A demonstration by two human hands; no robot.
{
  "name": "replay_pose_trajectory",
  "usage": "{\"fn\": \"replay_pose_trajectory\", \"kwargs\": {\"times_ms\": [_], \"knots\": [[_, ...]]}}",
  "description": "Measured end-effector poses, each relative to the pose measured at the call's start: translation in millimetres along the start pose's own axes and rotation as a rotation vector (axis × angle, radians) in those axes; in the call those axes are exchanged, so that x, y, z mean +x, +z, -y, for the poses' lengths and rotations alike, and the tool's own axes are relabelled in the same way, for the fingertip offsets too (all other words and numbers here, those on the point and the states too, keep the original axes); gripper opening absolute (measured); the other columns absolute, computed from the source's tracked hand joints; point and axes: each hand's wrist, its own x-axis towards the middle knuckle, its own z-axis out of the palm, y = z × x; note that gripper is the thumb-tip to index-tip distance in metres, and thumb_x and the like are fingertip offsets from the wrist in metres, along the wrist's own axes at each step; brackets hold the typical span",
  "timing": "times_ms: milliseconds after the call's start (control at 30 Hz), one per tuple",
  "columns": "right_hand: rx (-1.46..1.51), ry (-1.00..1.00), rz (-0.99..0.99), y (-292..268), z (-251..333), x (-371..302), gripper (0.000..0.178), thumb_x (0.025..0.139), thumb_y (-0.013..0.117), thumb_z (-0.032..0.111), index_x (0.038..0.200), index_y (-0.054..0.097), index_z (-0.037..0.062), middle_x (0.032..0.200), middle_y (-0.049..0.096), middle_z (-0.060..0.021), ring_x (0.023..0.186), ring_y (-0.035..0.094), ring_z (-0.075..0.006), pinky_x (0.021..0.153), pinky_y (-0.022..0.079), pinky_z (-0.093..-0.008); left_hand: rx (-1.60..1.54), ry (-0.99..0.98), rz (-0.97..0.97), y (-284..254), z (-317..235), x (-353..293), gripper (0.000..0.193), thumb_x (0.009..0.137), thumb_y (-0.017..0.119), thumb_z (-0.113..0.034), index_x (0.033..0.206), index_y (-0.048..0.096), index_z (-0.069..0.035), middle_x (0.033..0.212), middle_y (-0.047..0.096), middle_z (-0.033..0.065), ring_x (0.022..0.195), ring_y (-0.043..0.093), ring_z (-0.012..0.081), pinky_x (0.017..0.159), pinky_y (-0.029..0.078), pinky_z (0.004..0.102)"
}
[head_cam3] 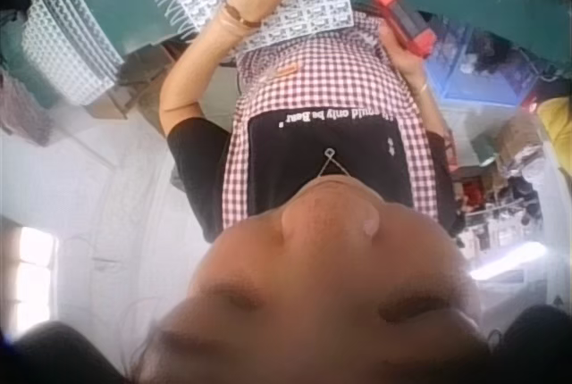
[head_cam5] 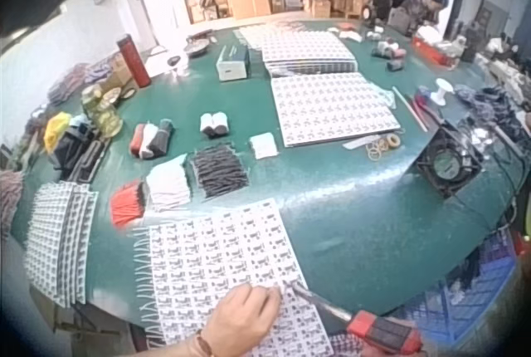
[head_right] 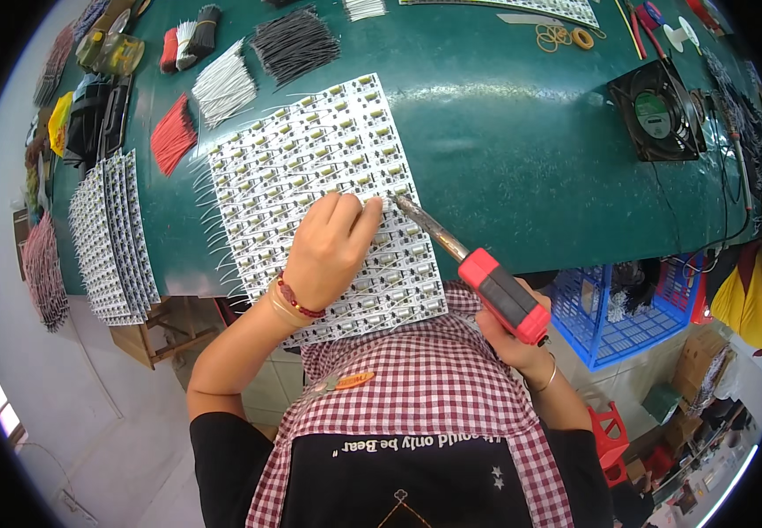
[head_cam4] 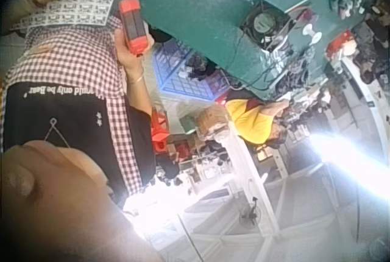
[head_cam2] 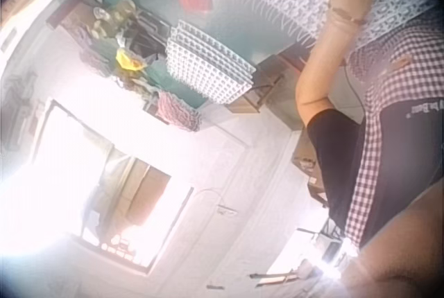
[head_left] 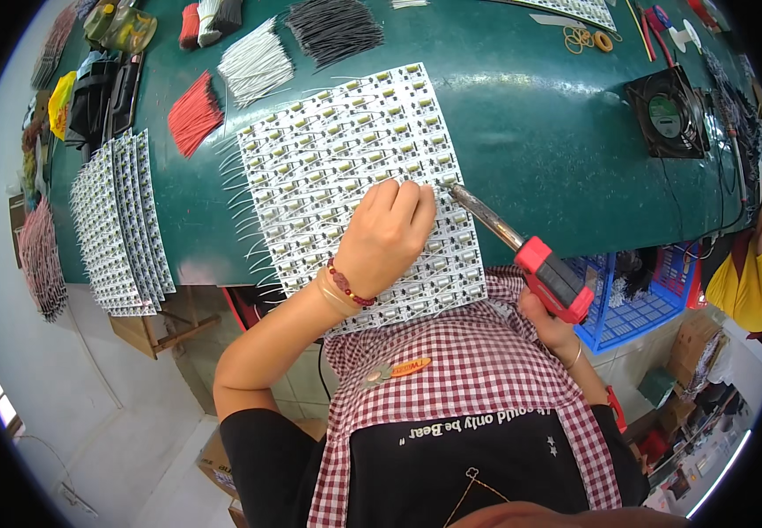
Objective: The person uses a red heat gun to apply heat to a white LED strip panel on a green workbench. They repeatedly move the heat gun across the surface of the panel, focusing on specific areas while holding the panel steady with their left hand. The task involves heating the strip, likely to activate adhesive or secure components, and continues throughout the clip.
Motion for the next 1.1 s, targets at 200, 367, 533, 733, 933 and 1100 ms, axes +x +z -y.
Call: {"fn": "replay_pose_trajectory", "kwargs": {"times_ms": [200,367,533,733,933,1100], "knots": [[0.019,-0.021,0.006,0.5,-2.2,3.0,0.020,0.080,0.072,0.008,0.098,0.068,0.0011,0.087,0.065,-0.0099,0.073,0.063,-0.0211,0.063,0.049,-0.0311,-0.003,0.003,-0.005,-0.7,-0.1,-0.1,0.031,0.075,0.064,-0.001,0.106,0.065,0.004,0.079,0.046,0.0080,0.073,0.051,0.0213,0.063,0.046,0.0327],[-0.026,-0.007,0.017,1.2,-4.0,3.9,0.020,0.077,0.072,0.005,0.096,0.068,0.0009,0.086,0.065,-0.0105,0.072,0.063,-0.0226,0.063,0.049,-0.0324,0.015,-0.004,0.019,0.7,-1.6,0.4,0.029,0.076,0.063,-0.001,0.104,0.065,0.004,0.080,0.047,0.0081,0.073,0.051,0.0215,0.064,0.046,0.0326],[-0.032,-0.017,0.003,2.9,-5.1,2.2,0.022,0.076,0.071,0.003,0.098,0.068,0.0007,0.087,0.066,-0.0113,0.074,0.064,-0.0241,0.064,0.050,-0.0336,0.033,-0.002,0.028,1.3,-3.0,1.4,0.028,0.077,0.063,-0.002,0.104,0.064,0.005,0.081,0.048,0.0083,0.074,0.051,0.0217,0.066,0.047,0.0324],[-0.014,-0.034,0.003,0.0,-8.1,0.1,0.023,0.078,0.073,0.007,0.100,0.068,0.0004,0.090,0.066,-0.0122,0.077,0.065,-0.0254,0.065,0.051,-0.0342,0.036,-0.005,0.043,-0.2,-3.6,2.2,0.027,0.077,0.062,-0.002,0.104,0.064,0.006,0.083,0.049,0.0088,0.075,0.051,0.0219,0.066,0.047,0.0324],[-0.055,-0.068,0.020,3.3,2.3,7.9,0.024,0.079,0.073,0.009,0.101,0.068,0.0003,0.091,0.066,-0.0124,0.077,0.065,-0.0249,0.065,0.051,-0.0334,0.041,-0.011,0.055,1.0,-5.0,2.1,0.027,0.078,0.062,-0.001,0.104,0.063,0.006,0.084,0.050,0.0092,0.077,0.052,0.0223,0.068,0.048,0.0327],[-0.043,-0.099,-0.004,3.5,-5.7,3.4,0.026,0.079,0.074,0.007,0.103,0.068,-0.0005,0.091,0.067,-0.0128,0.075,0.066,-0.0242,0.066,0.052,-0.0319,0.047,-0.014,0.061,0.3,-5.7,2.6,0.027,0.078,0.062,-0.001,0.104,0.063,0.006,0.084,0.050,0.0092,0.077,0.053,0.0223,0.069,0.048,0.0328]]}}
